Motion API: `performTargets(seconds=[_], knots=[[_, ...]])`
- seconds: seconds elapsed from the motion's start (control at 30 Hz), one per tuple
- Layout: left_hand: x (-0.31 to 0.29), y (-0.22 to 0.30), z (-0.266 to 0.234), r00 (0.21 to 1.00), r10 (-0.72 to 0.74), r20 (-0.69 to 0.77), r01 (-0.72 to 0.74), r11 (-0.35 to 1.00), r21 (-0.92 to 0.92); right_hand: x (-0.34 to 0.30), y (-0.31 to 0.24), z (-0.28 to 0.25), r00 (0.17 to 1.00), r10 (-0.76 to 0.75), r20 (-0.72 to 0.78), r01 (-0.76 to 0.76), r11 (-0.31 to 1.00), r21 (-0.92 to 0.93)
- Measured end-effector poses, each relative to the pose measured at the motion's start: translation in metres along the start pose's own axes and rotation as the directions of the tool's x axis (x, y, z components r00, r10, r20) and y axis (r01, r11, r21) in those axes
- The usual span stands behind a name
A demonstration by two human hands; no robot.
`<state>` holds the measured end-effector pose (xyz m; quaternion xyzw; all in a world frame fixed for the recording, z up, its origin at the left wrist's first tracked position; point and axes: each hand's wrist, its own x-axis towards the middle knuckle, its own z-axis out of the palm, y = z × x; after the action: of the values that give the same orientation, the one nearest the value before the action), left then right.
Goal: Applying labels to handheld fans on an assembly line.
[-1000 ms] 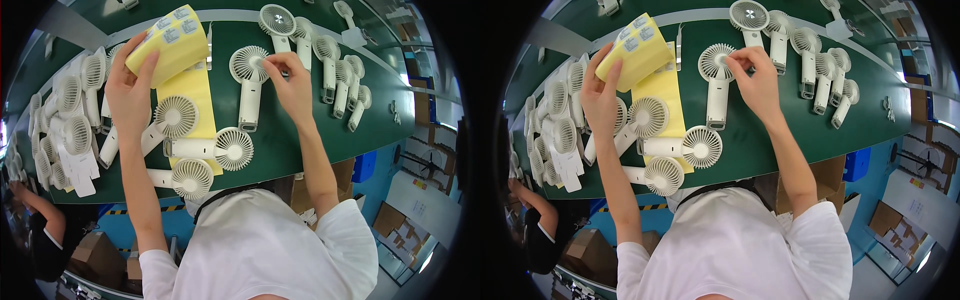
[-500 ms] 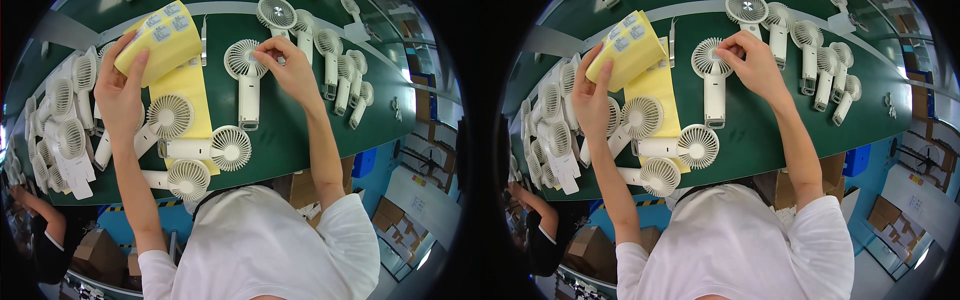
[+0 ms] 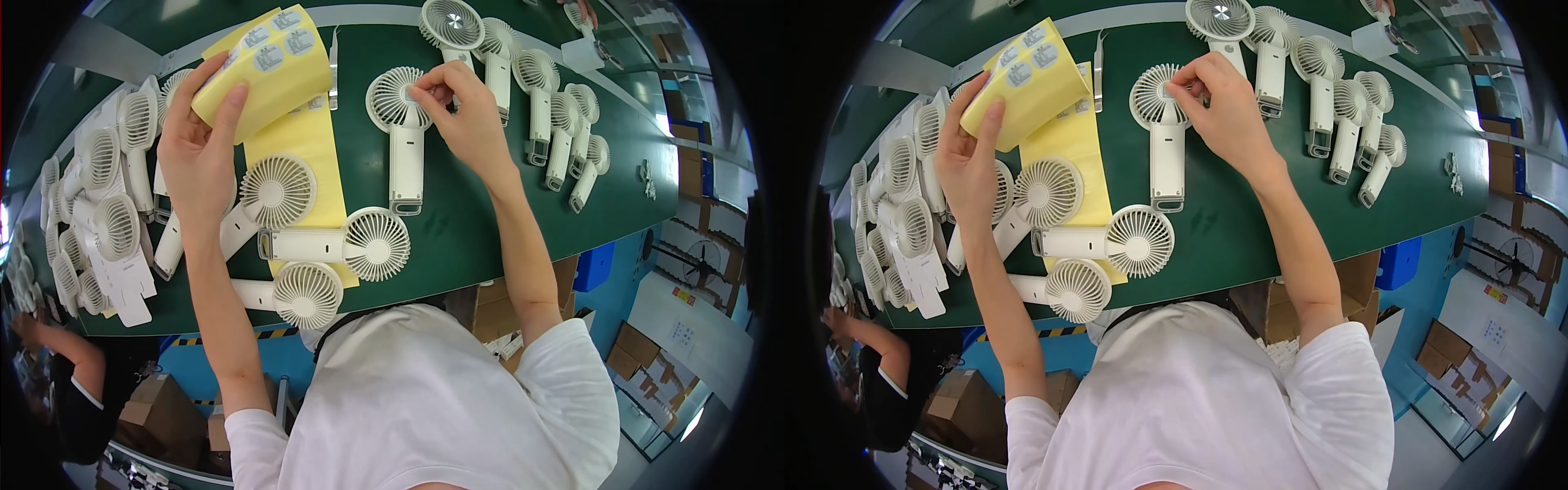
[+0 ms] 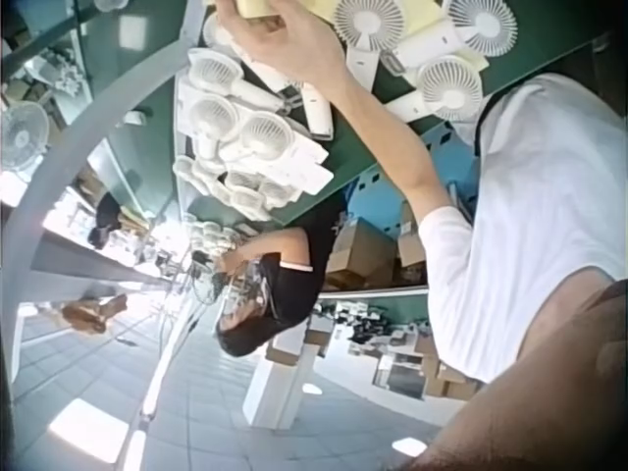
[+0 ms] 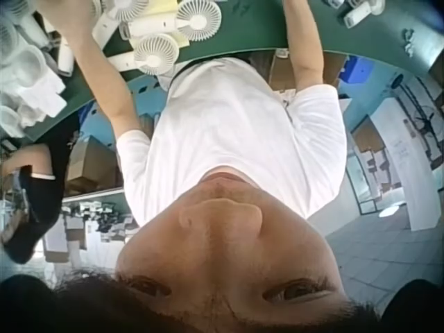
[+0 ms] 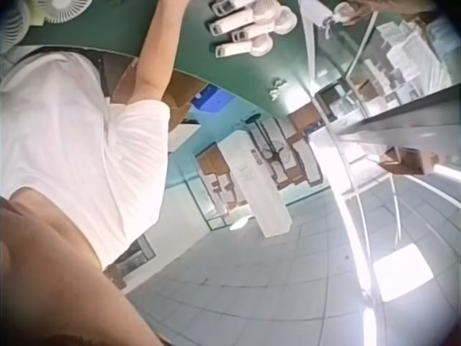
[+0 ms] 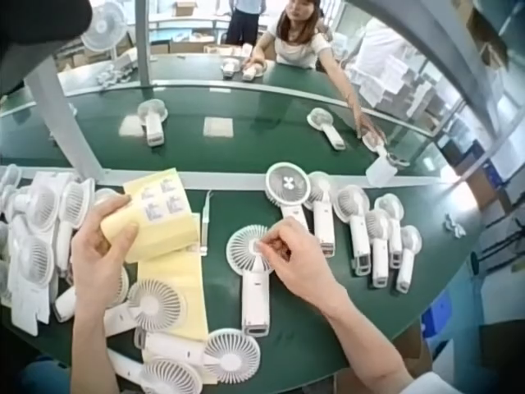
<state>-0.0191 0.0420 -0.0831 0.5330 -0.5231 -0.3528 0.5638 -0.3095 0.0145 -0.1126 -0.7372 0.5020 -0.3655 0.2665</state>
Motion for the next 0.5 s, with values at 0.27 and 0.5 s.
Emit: performTargets(seconds=[0.27, 0.5], knots=[[0.005, 0.002, 0.004, 1.000, 0.020, 0.000, -0.020, 1.000, -0.004, 0.004, -0.007, 0.009, 0.996, -0.084, -0.002, 0.074, 0.890, -0.450], [0.003, 0.006, -0.001, 0.998, 0.042, -0.050, -0.046, 0.994, -0.096, 0.040, -0.039, 0.012, 0.976, 0.060, 0.211, 0.032, 0.913, -0.407]])
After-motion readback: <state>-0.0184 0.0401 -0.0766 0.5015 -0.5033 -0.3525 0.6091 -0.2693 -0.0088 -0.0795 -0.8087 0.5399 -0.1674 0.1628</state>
